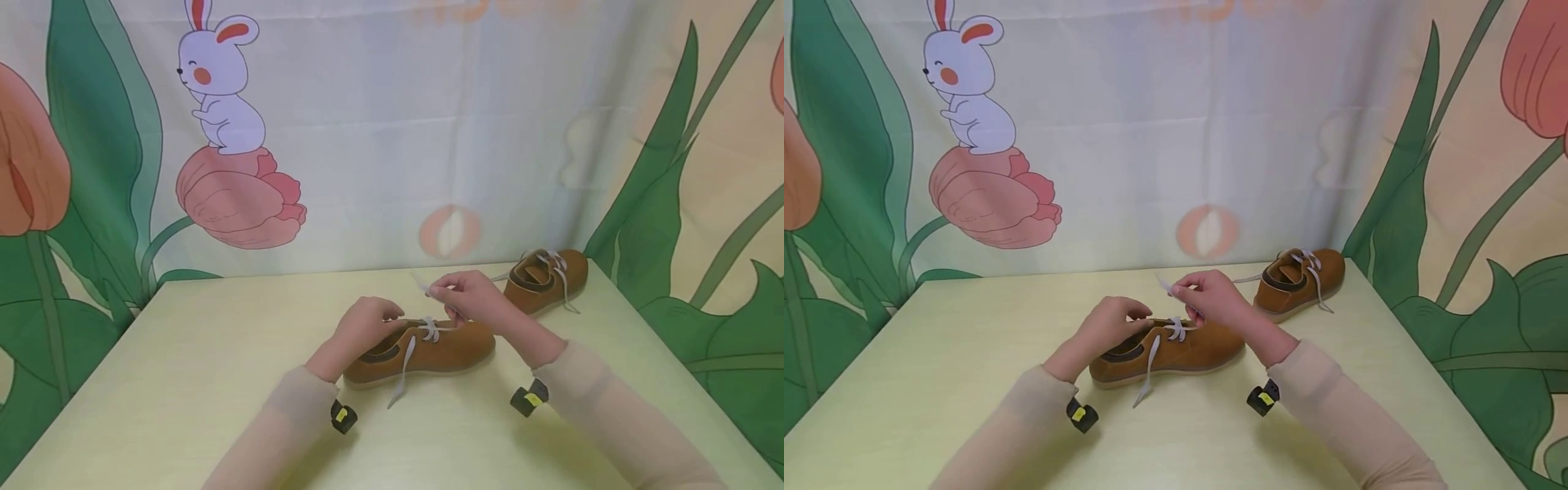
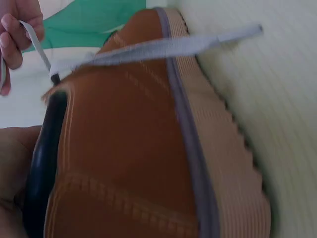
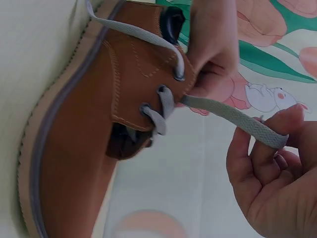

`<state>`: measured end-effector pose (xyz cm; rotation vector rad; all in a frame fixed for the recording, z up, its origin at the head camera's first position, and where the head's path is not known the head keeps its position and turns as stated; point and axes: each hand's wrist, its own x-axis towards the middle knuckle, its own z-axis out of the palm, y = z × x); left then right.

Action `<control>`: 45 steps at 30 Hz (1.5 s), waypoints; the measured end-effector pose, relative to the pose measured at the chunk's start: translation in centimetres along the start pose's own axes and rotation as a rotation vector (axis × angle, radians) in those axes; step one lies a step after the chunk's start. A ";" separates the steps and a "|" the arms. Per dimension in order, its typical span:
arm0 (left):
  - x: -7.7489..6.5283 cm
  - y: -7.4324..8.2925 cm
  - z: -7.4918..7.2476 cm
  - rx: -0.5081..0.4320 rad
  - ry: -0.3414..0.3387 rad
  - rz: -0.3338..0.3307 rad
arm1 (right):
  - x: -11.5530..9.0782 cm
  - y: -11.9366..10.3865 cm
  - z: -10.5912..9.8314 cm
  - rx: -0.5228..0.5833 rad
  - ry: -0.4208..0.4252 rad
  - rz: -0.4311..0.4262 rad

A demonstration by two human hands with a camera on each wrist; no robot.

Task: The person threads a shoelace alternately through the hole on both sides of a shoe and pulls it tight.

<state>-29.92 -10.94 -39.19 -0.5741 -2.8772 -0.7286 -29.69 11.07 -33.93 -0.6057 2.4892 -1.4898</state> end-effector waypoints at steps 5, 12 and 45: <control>0.6 -0.1 0.8 -0.030 0.050 0.025 | 0.6 1.2 1.4 0.042 -0.090 0.065; 0.9 -0.8 1.1 -0.122 0.069 -0.011 | 1.2 3.3 2.4 0.054 -0.076 0.137; 0.3 -0.7 1.0 -0.102 0.068 -0.009 | 3.1 4.9 4.9 -0.464 0.070 -0.144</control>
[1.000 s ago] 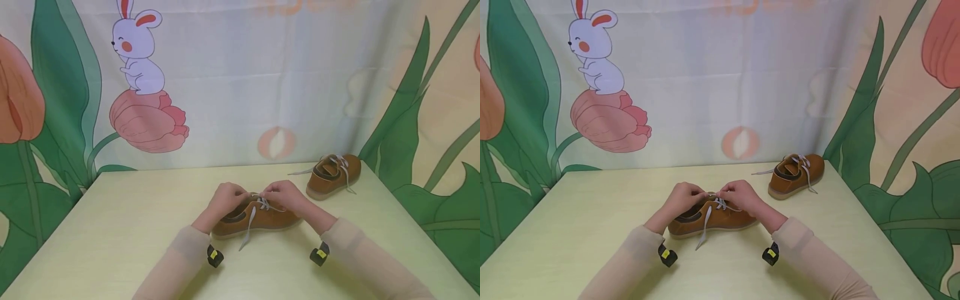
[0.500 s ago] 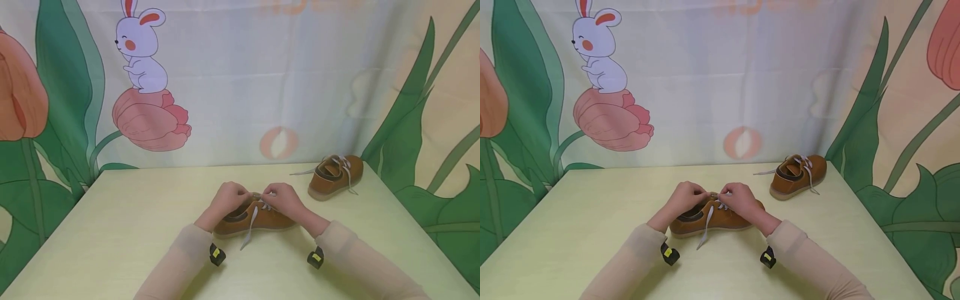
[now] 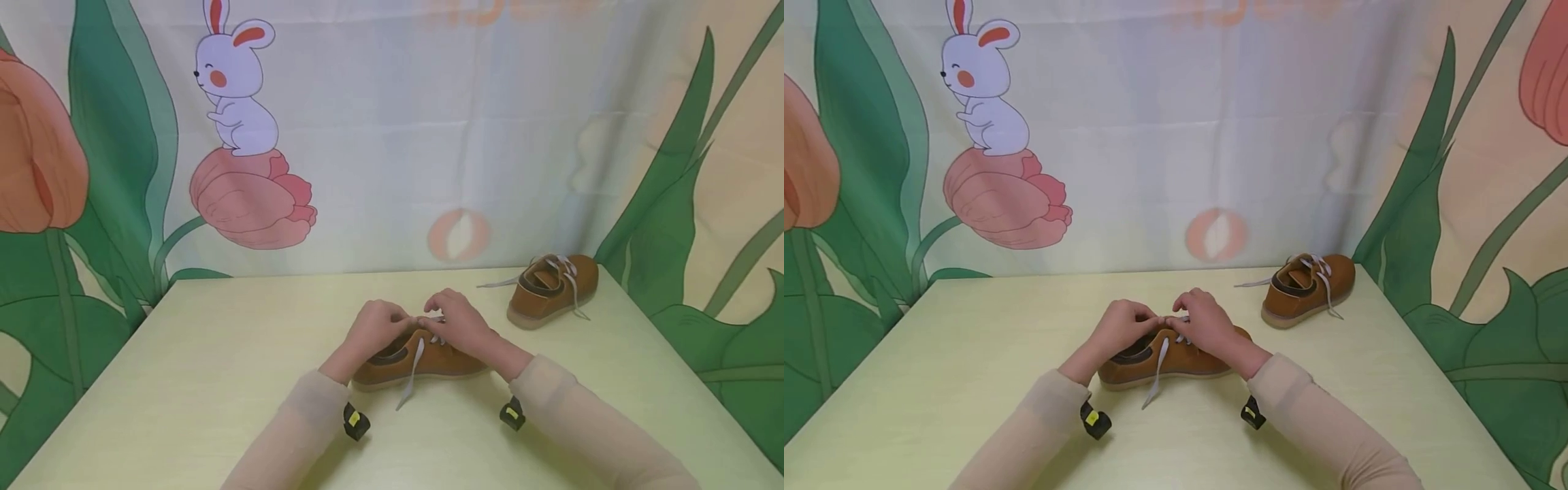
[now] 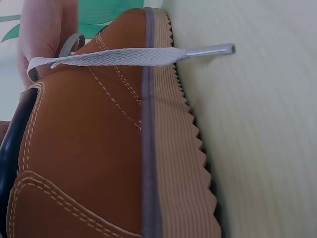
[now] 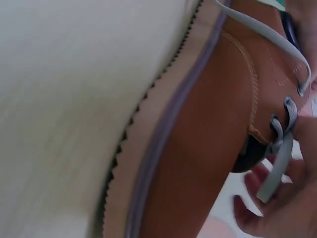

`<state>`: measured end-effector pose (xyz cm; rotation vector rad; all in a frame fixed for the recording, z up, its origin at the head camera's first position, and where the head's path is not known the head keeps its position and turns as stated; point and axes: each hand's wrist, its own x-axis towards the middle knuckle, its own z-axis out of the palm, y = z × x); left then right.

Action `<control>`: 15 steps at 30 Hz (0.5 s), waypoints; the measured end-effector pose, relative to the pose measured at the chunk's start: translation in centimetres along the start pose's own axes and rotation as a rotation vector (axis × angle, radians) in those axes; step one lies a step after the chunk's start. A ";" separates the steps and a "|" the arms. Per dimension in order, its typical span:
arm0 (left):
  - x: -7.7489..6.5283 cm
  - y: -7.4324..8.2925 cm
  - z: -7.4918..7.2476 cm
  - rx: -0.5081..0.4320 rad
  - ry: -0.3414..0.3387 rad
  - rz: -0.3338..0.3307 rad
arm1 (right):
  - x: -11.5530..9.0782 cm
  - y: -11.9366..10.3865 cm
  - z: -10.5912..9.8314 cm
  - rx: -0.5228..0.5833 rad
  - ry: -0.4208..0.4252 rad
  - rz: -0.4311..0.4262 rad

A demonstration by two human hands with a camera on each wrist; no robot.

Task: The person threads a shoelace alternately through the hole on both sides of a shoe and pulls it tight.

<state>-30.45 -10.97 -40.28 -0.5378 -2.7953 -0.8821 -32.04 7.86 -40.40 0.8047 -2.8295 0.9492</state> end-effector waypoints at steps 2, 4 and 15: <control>-0.1 0.2 0.1 0.007 0.003 0.016 | 0.2 0.4 -0.1 0.012 -0.080 -0.018; -0.1 0.3 0.2 0.017 0.007 0.026 | 0.3 0.9 -0.1 0.068 -0.138 -0.011; -0.4 0.1 0.0 -0.020 0.048 -0.016 | 0.6 1.5 0.5 0.468 -0.073 0.178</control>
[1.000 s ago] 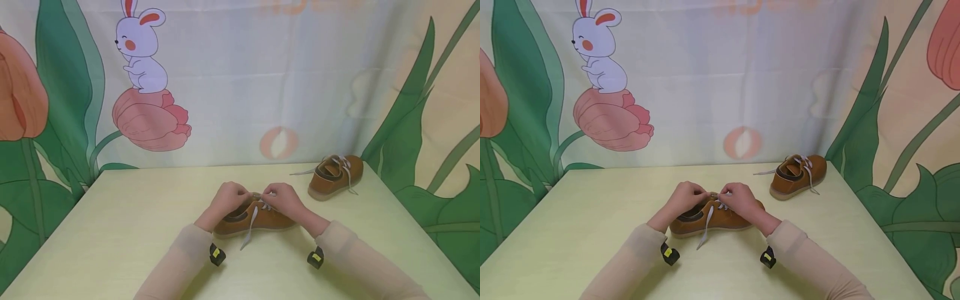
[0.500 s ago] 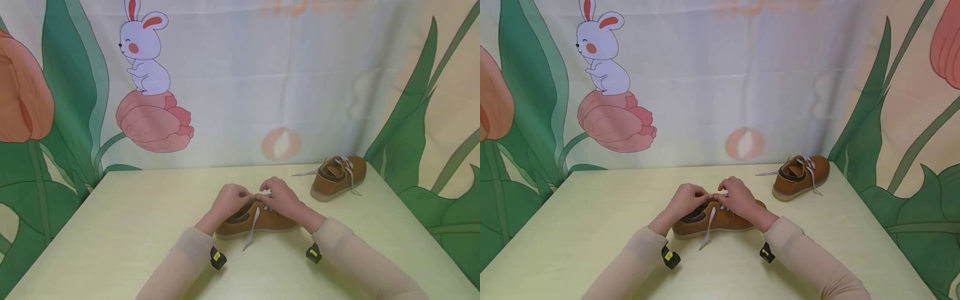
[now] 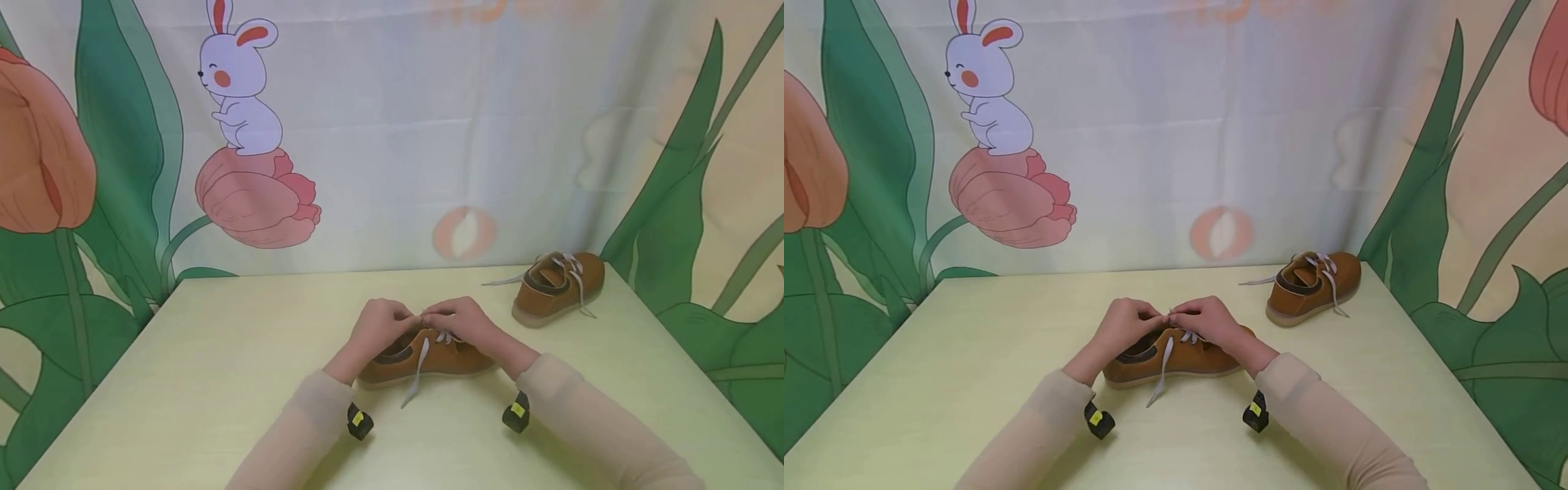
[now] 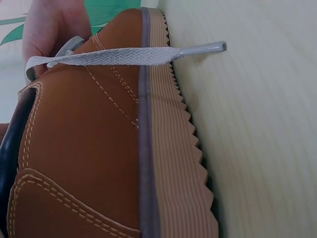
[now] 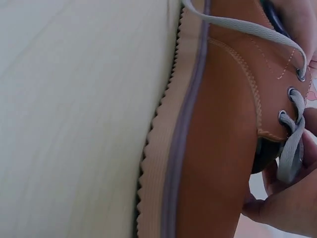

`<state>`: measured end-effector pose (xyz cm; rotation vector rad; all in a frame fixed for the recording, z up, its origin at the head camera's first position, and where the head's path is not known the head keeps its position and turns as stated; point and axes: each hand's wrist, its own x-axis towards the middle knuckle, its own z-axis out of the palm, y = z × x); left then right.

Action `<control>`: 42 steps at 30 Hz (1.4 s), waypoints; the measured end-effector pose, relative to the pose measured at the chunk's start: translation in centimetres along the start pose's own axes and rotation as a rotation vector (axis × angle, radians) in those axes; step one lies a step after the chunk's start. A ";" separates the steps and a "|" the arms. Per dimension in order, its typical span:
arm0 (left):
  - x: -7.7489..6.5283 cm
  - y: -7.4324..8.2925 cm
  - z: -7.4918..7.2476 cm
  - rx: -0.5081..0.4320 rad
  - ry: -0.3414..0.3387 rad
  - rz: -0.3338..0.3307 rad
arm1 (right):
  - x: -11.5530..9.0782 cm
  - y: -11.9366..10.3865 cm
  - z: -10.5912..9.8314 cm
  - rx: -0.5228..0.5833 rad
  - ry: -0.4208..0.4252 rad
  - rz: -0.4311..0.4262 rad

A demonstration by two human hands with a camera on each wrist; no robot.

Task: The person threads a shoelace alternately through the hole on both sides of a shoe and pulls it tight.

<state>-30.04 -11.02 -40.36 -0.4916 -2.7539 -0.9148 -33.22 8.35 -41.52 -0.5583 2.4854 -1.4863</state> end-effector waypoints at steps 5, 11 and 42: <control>0.0 0.1 -0.1 -0.007 -0.013 -0.011 | 0.2 -2.2 -1.1 0.034 0.137 0.020; 0.1 0.2 -0.1 0.005 -0.012 -0.010 | 0.9 -7.8 -5.2 0.103 0.247 -0.055; -4.0 -2.2 -3.1 -0.039 -0.227 0.039 | 4.1 -3.3 -1.2 -0.203 -0.054 0.051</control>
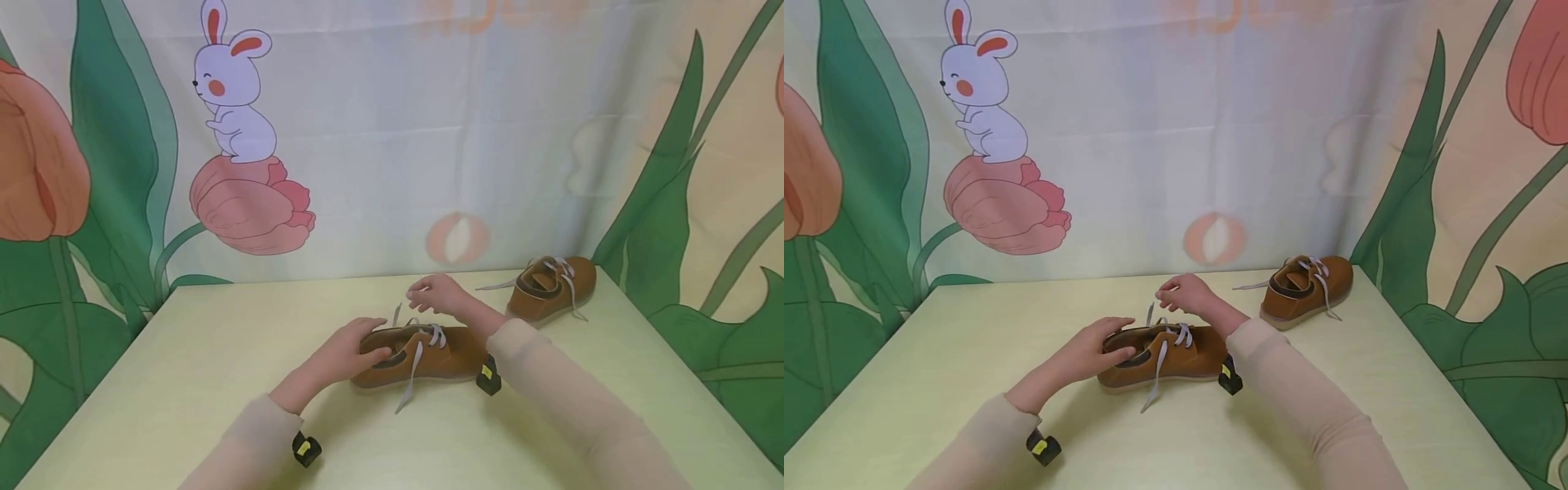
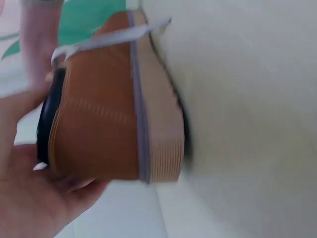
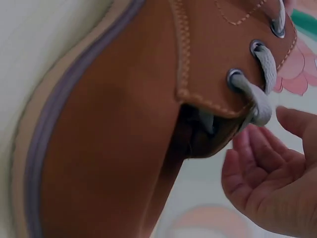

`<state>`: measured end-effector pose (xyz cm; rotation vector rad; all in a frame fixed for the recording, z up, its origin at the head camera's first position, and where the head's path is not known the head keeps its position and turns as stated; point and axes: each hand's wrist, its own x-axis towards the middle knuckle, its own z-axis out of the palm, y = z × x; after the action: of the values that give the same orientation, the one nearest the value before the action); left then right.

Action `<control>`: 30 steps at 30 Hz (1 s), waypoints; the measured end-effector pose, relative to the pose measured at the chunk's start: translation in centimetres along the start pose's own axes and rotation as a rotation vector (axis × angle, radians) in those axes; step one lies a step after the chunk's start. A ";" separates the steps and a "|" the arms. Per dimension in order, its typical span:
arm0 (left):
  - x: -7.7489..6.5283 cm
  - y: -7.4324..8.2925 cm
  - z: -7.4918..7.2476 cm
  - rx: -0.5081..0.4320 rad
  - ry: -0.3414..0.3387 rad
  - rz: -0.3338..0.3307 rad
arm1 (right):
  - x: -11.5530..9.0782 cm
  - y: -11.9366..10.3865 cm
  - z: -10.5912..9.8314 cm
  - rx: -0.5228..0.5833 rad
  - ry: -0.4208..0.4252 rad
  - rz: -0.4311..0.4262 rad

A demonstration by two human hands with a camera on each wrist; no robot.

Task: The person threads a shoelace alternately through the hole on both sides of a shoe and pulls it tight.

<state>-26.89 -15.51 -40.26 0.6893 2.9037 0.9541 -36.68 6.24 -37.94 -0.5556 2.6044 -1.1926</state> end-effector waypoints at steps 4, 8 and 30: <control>-0.2 -1.1 -0.7 -0.043 -0.175 -0.022 | -1.9 0.8 -0.6 -0.124 -0.022 -0.072; -0.1 -1.7 -0.8 -0.021 -0.210 -0.021 | -4.8 1.7 -1.5 -0.144 0.029 -0.128; 5.1 -0.7 2.2 0.089 0.105 -0.148 | -14.7 6.3 -5.3 -0.107 0.078 -0.089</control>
<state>-31.51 -12.68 -41.82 0.4319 3.0530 0.8751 -26.78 19.91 -38.65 -0.6648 2.7490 -1.1272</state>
